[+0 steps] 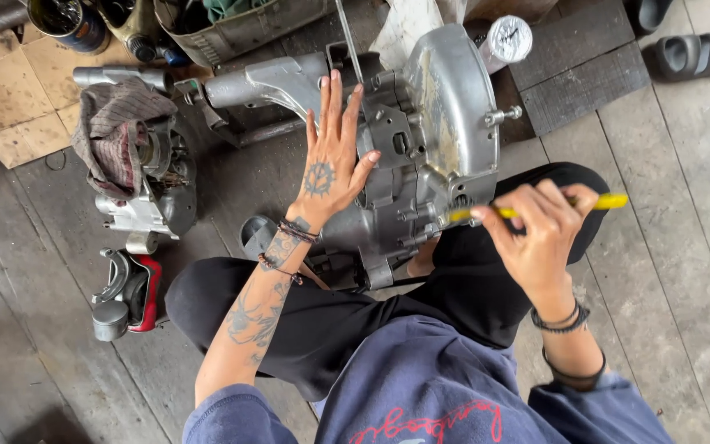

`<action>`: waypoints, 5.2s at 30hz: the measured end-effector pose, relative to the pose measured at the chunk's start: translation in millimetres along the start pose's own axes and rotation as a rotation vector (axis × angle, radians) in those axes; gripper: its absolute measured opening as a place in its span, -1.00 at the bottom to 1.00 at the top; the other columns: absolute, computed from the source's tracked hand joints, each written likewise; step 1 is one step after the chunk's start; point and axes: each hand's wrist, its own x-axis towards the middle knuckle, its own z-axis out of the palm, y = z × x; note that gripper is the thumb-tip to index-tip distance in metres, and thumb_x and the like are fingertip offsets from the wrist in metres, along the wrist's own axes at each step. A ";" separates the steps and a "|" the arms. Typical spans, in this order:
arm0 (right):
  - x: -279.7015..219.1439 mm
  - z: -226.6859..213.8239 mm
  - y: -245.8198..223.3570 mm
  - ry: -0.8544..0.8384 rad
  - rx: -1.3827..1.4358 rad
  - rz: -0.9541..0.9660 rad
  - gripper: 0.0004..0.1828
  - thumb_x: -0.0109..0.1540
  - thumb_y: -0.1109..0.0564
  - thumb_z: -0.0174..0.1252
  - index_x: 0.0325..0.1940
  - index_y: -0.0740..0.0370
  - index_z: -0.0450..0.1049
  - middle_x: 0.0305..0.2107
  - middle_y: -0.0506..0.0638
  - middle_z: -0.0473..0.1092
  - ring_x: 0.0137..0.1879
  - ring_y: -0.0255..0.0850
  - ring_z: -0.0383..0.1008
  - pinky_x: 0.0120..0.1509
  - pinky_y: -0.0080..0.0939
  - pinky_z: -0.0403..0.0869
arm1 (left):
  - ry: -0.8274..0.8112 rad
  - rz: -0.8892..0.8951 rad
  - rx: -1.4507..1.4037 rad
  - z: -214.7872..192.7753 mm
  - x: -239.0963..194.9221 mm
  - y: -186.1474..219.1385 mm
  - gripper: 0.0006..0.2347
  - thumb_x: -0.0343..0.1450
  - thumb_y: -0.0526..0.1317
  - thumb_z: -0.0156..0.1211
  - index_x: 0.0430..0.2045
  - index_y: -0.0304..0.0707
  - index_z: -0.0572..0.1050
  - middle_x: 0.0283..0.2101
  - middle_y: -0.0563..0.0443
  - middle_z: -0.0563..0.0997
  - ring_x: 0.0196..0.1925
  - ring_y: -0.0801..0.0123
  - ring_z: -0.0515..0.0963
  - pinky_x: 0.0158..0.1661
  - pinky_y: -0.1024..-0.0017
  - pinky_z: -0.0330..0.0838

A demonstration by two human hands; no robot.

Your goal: Cleaning a motorcycle engine casing using a brush and a cloth to remove dirt and grime

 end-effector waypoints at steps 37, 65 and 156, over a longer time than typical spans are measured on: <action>-2.6 0.7 32.0 0.026 0.029 0.017 -0.54 0.29 -0.08 0.42 -0.54 0.14 0.39 -0.67 -0.13 0.16 -0.42 -0.19 0.12 0.18 -0.06 0.08 | -0.001 -0.009 -0.041 -4.6 1.7 1.5 -0.34 0.60 0.23 -0.30 0.55 -0.10 -0.15 0.62 -0.15 -0.26 0.68 -0.09 -0.29 0.49 -0.42 -0.22; -10.5 0.9 1.4 -0.003 0.005 -0.006 -0.56 0.25 0.01 0.47 -0.54 0.16 0.37 -0.64 -0.13 0.23 -0.42 -0.17 0.12 0.12 -0.06 0.08 | -0.001 -0.020 -0.085 0.8 -2.0 2.1 -0.38 0.63 0.21 -0.28 0.56 -0.04 -0.12 0.63 -0.11 -0.27 0.69 -0.05 -0.30 0.51 -0.40 -0.21; 54.7 -26.2 39.5 -0.205 -0.088 -0.160 -0.57 0.31 -0.11 0.50 -0.42 0.19 0.50 -0.68 -0.16 0.26 -0.46 -0.23 0.22 0.30 -0.03 0.11 | 0.001 -0.027 -0.003 7.5 -1.2 0.5 -0.33 0.63 0.26 -0.32 0.56 -0.07 -0.25 0.63 -0.17 -0.28 0.68 -0.09 -0.30 0.49 -0.46 -0.21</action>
